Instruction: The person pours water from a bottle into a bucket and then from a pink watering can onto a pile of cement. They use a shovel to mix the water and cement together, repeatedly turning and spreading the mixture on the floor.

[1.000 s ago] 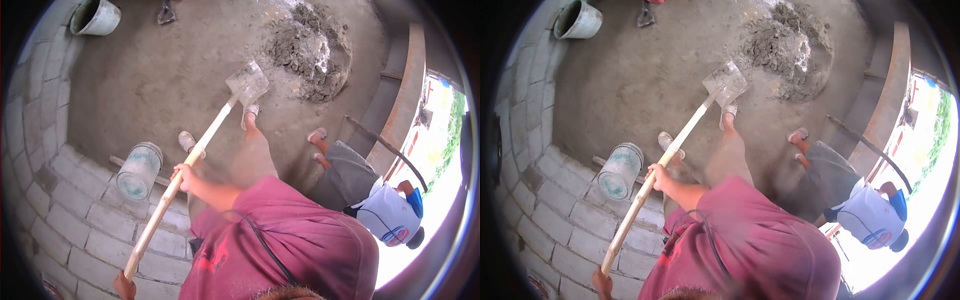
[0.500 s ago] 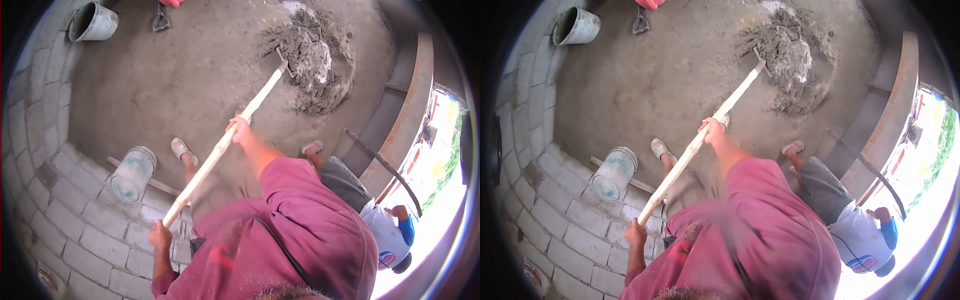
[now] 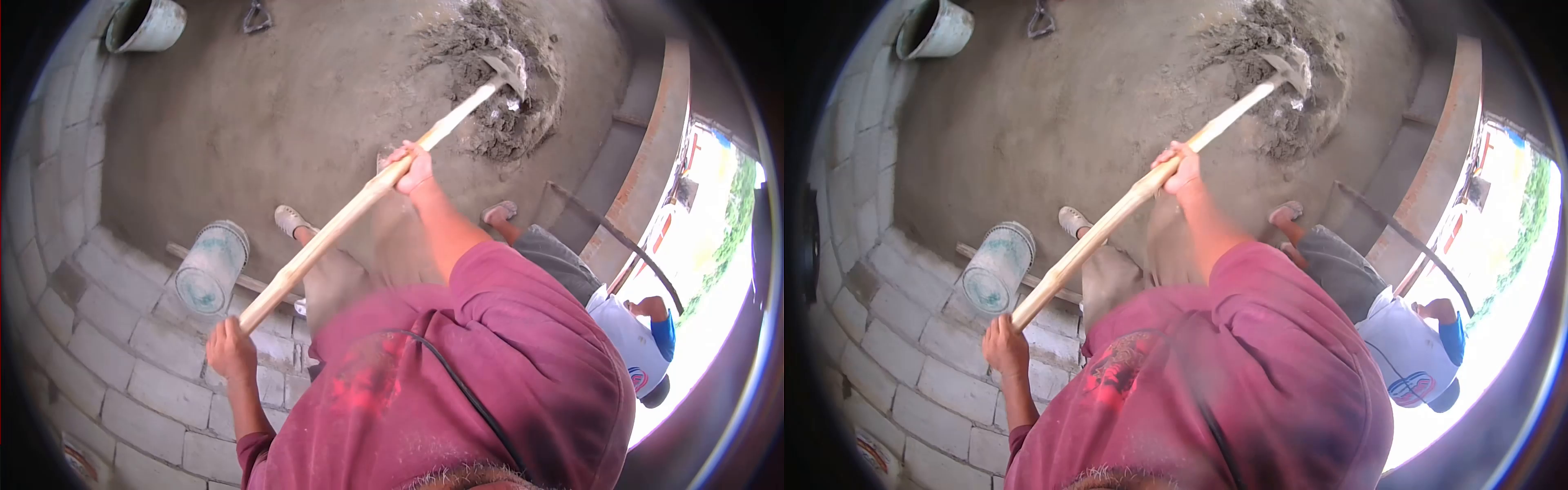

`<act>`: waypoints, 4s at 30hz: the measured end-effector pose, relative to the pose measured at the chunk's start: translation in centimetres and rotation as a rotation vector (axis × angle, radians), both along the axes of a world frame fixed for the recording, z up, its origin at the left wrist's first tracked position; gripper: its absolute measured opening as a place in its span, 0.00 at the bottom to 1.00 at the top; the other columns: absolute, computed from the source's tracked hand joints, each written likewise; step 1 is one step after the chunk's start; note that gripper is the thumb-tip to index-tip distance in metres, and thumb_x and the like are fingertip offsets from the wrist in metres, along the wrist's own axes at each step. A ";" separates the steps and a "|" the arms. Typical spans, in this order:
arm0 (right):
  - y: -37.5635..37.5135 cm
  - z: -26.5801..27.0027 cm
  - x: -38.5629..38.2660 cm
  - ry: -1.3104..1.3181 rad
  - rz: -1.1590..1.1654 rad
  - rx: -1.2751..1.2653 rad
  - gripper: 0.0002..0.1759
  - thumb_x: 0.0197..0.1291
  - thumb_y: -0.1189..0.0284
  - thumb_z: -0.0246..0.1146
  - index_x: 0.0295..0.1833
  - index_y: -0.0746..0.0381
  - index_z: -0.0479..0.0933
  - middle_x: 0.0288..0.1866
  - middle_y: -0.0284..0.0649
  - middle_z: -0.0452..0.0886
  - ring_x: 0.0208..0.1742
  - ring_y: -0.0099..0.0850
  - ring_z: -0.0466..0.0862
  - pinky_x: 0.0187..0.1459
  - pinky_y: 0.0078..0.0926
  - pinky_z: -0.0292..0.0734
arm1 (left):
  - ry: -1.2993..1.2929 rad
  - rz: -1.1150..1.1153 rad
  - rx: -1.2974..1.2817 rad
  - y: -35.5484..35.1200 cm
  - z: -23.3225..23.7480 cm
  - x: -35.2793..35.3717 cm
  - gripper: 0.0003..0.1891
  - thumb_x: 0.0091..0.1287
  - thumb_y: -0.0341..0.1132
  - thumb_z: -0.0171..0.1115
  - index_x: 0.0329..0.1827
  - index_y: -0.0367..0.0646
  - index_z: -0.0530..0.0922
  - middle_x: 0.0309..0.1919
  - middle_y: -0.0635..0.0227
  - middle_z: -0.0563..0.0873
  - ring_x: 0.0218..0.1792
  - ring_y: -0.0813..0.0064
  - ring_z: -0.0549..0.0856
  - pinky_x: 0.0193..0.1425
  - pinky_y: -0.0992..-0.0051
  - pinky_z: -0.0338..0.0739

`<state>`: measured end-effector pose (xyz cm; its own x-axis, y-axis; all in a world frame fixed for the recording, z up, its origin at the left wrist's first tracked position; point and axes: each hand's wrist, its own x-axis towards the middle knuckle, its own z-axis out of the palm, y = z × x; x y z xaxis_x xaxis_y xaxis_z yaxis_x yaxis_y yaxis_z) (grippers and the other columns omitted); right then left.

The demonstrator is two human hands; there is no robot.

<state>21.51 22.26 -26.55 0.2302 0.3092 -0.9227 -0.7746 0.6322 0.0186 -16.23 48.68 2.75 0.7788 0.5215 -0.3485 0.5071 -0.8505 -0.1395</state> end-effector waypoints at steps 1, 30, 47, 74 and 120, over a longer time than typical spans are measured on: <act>-0.7 -0.5 0.2 0.037 -0.024 -0.079 0.13 0.62 0.70 0.60 0.26 0.54 0.65 0.20 0.31 0.69 0.24 0.31 0.72 0.36 0.37 0.75 | 0.004 -0.011 -0.029 -0.4 0.2 0.9 0.07 0.61 0.31 0.62 0.42 0.51 0.80 0.32 0.71 0.81 0.34 0.63 0.84 0.38 0.63 0.76; 8.0 3.2 -21.8 -0.018 0.413 -0.412 0.10 0.50 0.66 0.63 0.28 0.57 0.70 0.23 0.44 0.72 0.26 0.42 0.76 0.34 0.44 0.78 | 0.243 0.398 -0.340 6.8 4.8 -24.8 0.03 0.58 0.34 0.67 0.34 0.50 0.82 0.29 0.62 0.86 0.34 0.52 0.86 0.39 0.52 0.77; 34.4 2.8 -22.0 0.144 0.536 -0.389 0.09 0.60 0.73 0.62 0.38 0.69 0.77 0.25 0.48 0.80 0.23 0.42 0.84 0.26 0.44 0.81 | 0.543 0.523 -0.443 26.0 17.9 -19.4 0.18 0.41 0.27 0.69 0.39 0.35 0.82 0.30 0.43 0.86 0.38 0.36 0.86 0.42 0.50 0.81; 10.8 4.4 30.6 -0.096 -0.569 0.068 0.12 0.58 0.75 0.59 0.27 0.56 0.64 0.22 0.33 0.67 0.24 0.30 0.69 0.34 0.34 0.73 | -0.061 -0.514 0.209 22.2 9.9 44.3 0.11 0.55 0.23 0.64 0.39 0.48 0.76 0.31 0.68 0.82 0.36 0.61 0.85 0.38 0.61 0.78; 24.1 4.8 7.9 -0.011 -0.274 -0.203 0.06 0.57 0.73 0.60 0.33 0.56 0.68 0.25 0.38 0.71 0.22 0.37 0.72 0.27 0.41 0.74 | 0.208 -0.502 -0.193 35.1 21.5 25.4 0.10 0.56 0.35 0.68 0.39 0.48 0.79 0.31 0.64 0.89 0.33 0.60 0.92 0.35 0.61 0.85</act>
